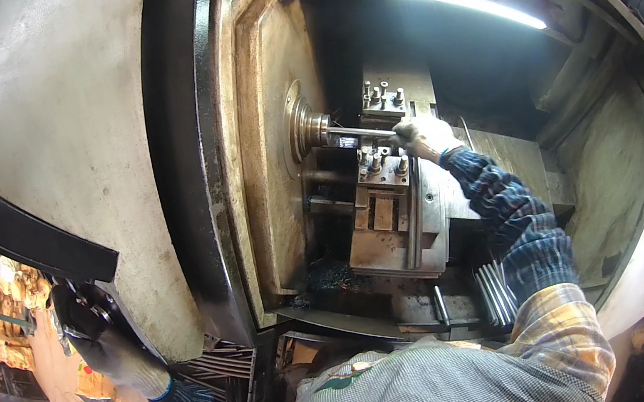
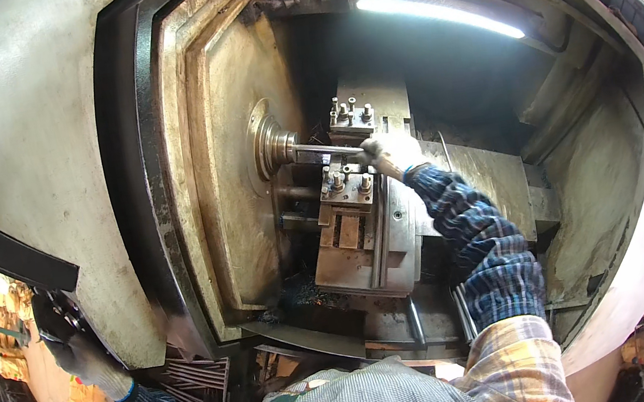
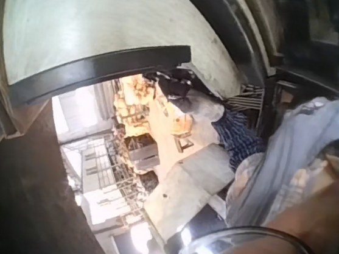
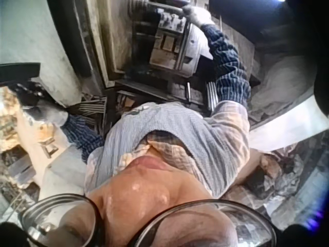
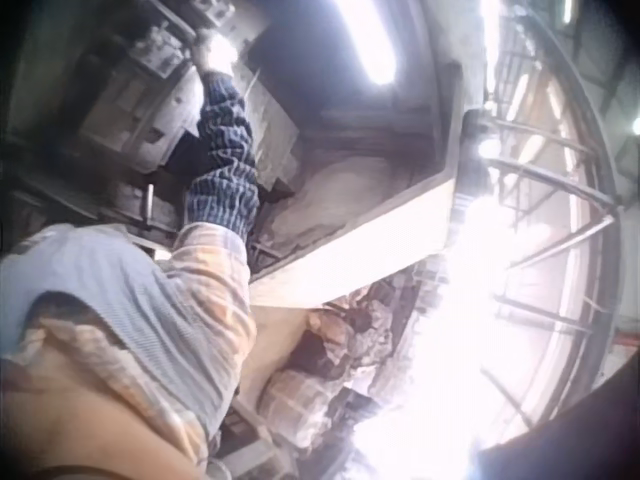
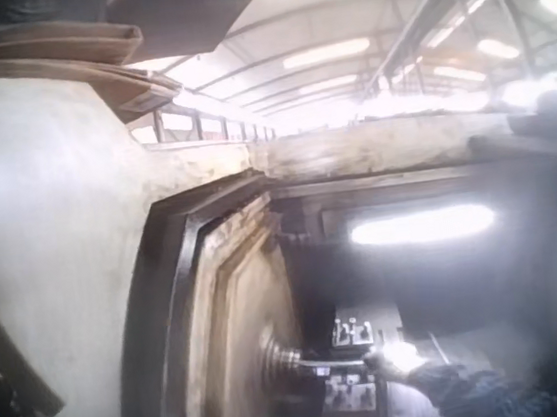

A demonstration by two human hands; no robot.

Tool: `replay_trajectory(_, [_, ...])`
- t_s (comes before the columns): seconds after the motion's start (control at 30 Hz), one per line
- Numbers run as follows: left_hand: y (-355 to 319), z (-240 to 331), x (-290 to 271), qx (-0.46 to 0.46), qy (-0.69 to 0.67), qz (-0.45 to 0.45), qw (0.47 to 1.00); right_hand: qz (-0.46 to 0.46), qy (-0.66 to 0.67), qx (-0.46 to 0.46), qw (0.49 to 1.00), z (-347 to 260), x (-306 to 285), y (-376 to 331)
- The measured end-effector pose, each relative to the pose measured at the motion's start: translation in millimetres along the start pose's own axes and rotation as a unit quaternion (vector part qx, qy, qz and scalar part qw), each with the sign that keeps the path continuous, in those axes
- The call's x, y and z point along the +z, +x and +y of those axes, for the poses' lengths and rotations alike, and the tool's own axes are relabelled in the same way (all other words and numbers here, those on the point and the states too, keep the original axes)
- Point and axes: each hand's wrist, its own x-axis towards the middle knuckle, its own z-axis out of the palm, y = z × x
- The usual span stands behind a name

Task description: The person operates a metal lathe, repeatedly loading cylindrical metal rods into the chuck, machining them, and then removing the finished pieces. They place the completed rods into a nearby bin and occasionally use a micrometer to measure the diameter of the parts.

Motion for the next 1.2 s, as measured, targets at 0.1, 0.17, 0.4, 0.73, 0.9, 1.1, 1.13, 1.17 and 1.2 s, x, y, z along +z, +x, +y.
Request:
replay_trajectory(0.1, [-5.6,-8.5,-3.9,0.058,0.024,0.036,0.997,-0.123,-0.047,0.059,0.990,15.9,-26.2,-6.4])
replay_trajectory(0.17, [-6.4,-14.4,-7.0,0.057,-0.049,0.021,0.997,-0.149,-0.003,0.087,0.985,21.7,-32.5,-3.8])
replay_trajectory(0.4, [3.0,-33.7,-16.3,0.108,0.021,0.005,0.994,-0.172,0.055,0.006,0.984,-56.7,-19.6,61.5])
replay_trajectory(0.73, [-5.7,-9.9,-21.0,0.109,0.174,0.008,0.979,-0.200,0.057,-0.017,0.978,-120.7,-20.5,78.1])
replay_trajectory(0.9, [-32.1,2.2,-13.6,0.165,0.207,0.013,0.964,-0.251,0.169,-0.022,0.953,-107.8,-25.8,71.3])
replay_trajectory(1.1, [-54.3,36.3,-9.0,0.202,0.260,0.002,0.944,-0.197,0.002,-0.016,0.980,-127.8,-37.4,42.8])
replay_trajectory(1.13, [-53.4,40.7,-9.5,0.213,0.269,-0.005,0.939,-0.189,-0.025,-0.030,0.981,-138.4,-46.3,27.5])
replay_trajectory(1.17, [-49.5,27.8,-16.7,0.221,0.292,-0.005,0.931,-0.204,-0.008,-0.064,0.977,-150.7,-55.5,10.7])
replay_trajectory(1.2, [-50.1,34.7,-14.4,0.187,0.326,-0.017,0.927,-0.157,-0.015,-0.089,0.984,-130.1,-35.7,12.0])
